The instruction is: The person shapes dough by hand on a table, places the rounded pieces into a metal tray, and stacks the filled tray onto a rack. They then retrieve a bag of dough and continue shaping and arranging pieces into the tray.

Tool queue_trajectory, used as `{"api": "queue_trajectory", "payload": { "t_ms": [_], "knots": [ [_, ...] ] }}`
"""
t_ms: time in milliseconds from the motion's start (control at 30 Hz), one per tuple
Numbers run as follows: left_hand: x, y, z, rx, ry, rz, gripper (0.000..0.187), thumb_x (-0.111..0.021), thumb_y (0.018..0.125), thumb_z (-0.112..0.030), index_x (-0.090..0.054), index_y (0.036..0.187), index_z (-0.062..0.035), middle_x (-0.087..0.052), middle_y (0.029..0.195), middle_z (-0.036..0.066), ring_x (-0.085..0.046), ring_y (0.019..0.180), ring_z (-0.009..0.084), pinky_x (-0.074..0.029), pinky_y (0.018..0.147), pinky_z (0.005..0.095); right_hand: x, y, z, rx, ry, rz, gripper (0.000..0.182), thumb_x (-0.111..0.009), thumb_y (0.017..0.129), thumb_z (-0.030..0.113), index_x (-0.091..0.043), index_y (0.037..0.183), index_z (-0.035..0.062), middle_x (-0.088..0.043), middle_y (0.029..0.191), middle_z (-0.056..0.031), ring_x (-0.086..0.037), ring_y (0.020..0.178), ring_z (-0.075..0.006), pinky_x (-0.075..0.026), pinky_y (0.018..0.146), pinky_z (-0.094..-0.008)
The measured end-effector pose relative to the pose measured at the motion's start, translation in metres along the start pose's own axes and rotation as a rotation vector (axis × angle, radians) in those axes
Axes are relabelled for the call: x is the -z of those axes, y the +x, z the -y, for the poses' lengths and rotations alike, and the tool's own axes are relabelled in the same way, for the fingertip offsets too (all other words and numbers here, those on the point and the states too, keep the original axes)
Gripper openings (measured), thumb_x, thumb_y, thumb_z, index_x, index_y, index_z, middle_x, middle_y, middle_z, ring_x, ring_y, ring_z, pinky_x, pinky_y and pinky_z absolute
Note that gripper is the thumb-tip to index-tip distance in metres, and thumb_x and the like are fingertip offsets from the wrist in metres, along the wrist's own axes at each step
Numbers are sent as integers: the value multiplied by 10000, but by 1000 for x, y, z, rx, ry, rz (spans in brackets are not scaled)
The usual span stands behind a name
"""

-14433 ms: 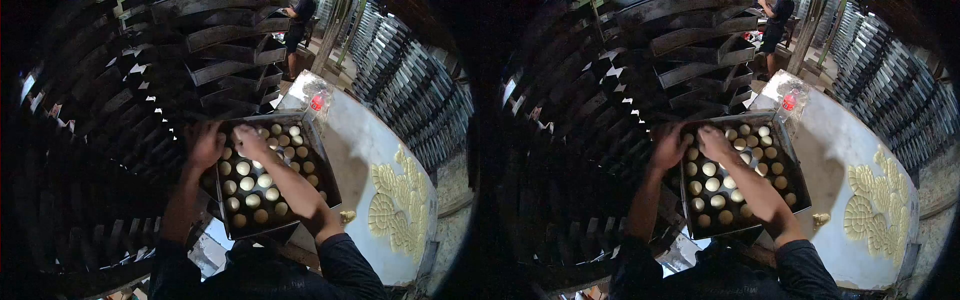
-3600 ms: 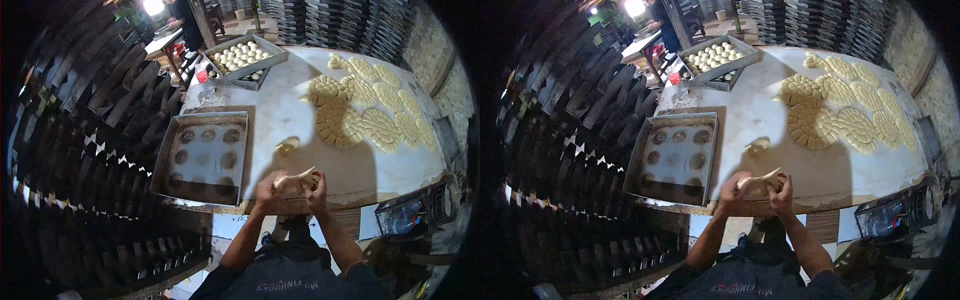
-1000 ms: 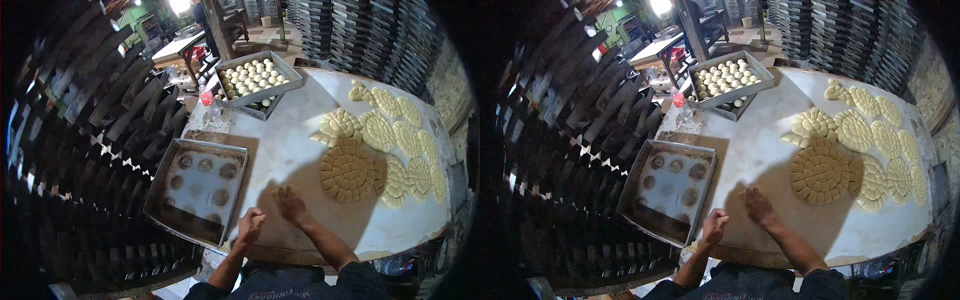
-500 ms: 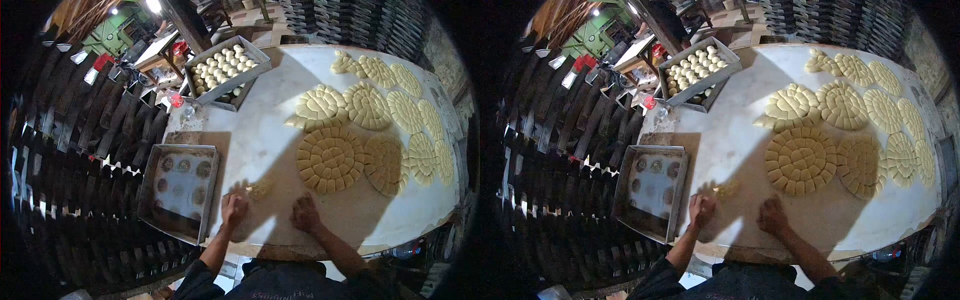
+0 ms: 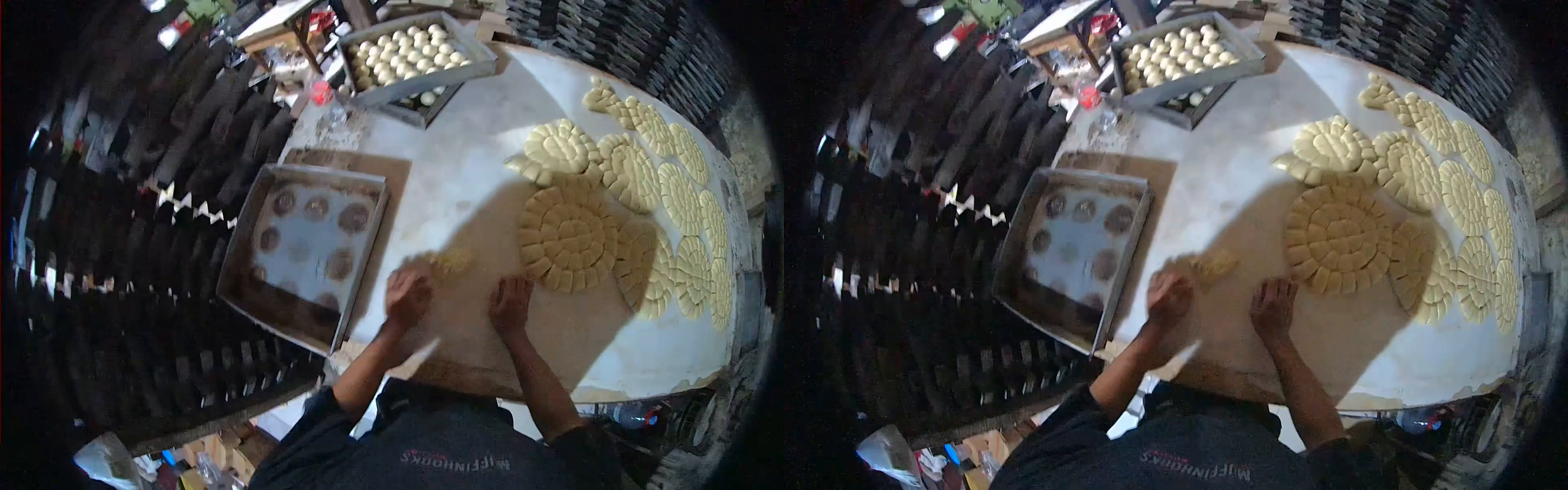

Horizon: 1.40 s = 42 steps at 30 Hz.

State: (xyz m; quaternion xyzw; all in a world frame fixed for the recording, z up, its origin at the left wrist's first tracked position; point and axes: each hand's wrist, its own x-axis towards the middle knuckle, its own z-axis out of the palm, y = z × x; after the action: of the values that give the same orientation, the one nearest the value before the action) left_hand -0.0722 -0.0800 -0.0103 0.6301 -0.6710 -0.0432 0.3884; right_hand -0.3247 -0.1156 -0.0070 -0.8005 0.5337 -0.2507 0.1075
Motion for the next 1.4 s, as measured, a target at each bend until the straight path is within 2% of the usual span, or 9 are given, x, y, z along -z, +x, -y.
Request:
{"api": "queue_trajectory", "payload": {
  "t_ms": [233, 300, 400, 800, 933, 1067, 1167, 1233, 1400],
  "knots": [
    [61, -97, -31, -77, -91, 419, 463, -653, 736, -52, -597, 1195, -46, -580, 1215, 199, -578, 1081, 362, -461, 962, 458, 14, -76, 24, 64, 76, 101, 182, -599, 840, 105, -623, 988, 3, -576, 942, -196, -562, 943, -401, -418, 933, -511],
    [109, -108, -9, -19, -235, 726, 395, -679, 788, -158, -588, 1153, -38, -538, 1245, 201, -547, 1112, 383, -478, 943, 468, 60, -64, 35, -441, 142, 351, 199, -594, 853, 114, -645, 1003, -8, -610, 941, -216, -620, 922, -389, -488, 800, -490],
    [203, -54, -11, 124, -336, 201, 325, -686, 848, -90, -584, 1147, -13, -550, 1182, 213, -546, 1104, 361, -486, 912, 442, 75, -33, 69, -821, 202, 529, 232, -561, 892, 127, -652, 1034, -32, -642, 939, -221, -661, 940, -350, -545, 712, -447],
    [257, -32, 90, 560, -212, 700, 1150, -838, 675, -191, -80, 1516, 11, -681, 1029, 222, -650, 974, 409, -469, 939, 464, -58, 67, 302, 727, 102, 186, 261, -692, 811, 153, -627, 1042, 50, -620, 1025, -137, -606, 1032, -371, -479, 947, -483],
    [246, -26, 87, 441, -85, 336, 995, -856, 680, -228, -290, 1471, -13, -577, 1234, 264, -594, 1112, 386, -481, 928, 441, -2, 37, 232, 262, 390, 62, 194, -667, 792, 144, -621, 940, 27, -631, 969, -148, -616, 1002, -355, -473, 940, -489],
    [192, 57, 2, 424, -222, 377, 883, -860, 700, -296, -419, 1412, -14, -577, 1261, 202, -570, 1137, 337, -458, 974, 430, 24, -33, 99, -376, 133, -74, 174, -670, 770, 145, -607, 868, 16, -603, 810, -140, -591, 838, -326, -451, 777, -470],
    [111, 149, -65, -224, -634, 820, 856, -853, 708, -338, -458, 1403, -31, -508, 1384, 151, -516, 1222, 277, -418, 1018, 416, 33, -82, 32, -422, -42, -196, 144, -669, 754, 135, -590, 820, 34, -585, 793, -130, -572, 800, -305, -408, 776, -456],
    [14, 200, -72, -38, -1084, 1182, 745, -783, 796, -350, -467, 1399, -47, -534, 1360, 119, -535, 1197, 252, -428, 1002, 400, 45, -112, -1, -400, -21, -219, 138, -673, 748, 134, -581, 804, 47, -582, 789, -122, -569, 800, -301, -393, 786, -455],
    [-205, 313, -37, 512, -594, 630, 523, -743, 848, -291, -576, 1274, -39, -657, 1036, 47, -571, 989, 150, -476, 854, 343, 70, -128, -38, -348, 64, -274, 142, -686, 733, 137, -573, 790, 74, -567, 769, -98, -557, 781, -290, -376, 787, -445]
  ]
}}
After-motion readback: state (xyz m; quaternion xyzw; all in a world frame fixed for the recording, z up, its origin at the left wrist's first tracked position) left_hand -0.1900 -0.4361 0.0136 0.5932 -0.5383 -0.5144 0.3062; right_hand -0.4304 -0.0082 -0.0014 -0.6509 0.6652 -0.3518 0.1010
